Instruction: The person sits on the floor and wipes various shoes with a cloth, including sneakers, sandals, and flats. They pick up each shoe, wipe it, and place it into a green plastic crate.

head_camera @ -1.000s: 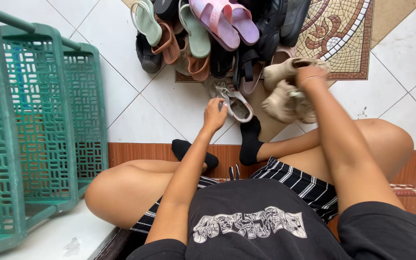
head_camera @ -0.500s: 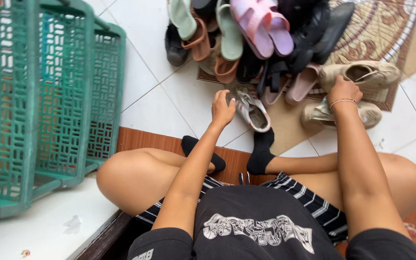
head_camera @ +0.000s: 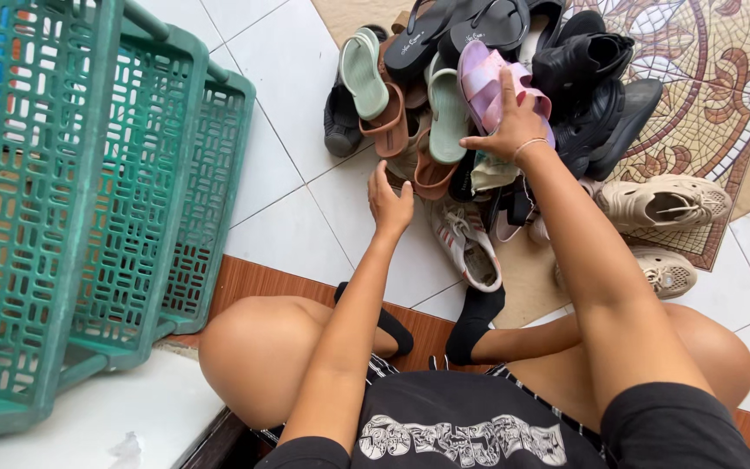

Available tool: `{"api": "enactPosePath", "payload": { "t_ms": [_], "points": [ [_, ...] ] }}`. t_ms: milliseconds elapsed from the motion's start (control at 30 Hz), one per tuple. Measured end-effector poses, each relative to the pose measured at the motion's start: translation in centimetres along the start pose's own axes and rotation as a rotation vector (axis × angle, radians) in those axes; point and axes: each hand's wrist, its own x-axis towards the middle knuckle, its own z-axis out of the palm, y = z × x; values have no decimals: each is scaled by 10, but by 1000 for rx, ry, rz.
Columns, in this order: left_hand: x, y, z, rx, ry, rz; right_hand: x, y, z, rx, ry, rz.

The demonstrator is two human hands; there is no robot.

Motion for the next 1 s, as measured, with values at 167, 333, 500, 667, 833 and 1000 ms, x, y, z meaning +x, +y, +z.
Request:
{"api": "enactPosePath", "payload": {
  "t_ms": [167,333,500,667,833,1000],
  "points": [
    [26,0,2,-239,-104,-293,-11,-22,32,-29,7,148],
    [33,-38,2,-742,-356,-760,-68,-77,76,-20,42,172],
    [27,-101,23,-1209,-435,-745,-141,-133,103,275,-80,253],
    [14,-164,7,-967,-174,-771,-196,-135,163,339,-244,189],
    [2,-181,-10,-585,184,-754,-176,-81,201,242,-264,1],
    [15,-156,2,-697,177,-684,-95,-41,219,1053,-49,410]
  ]
}}
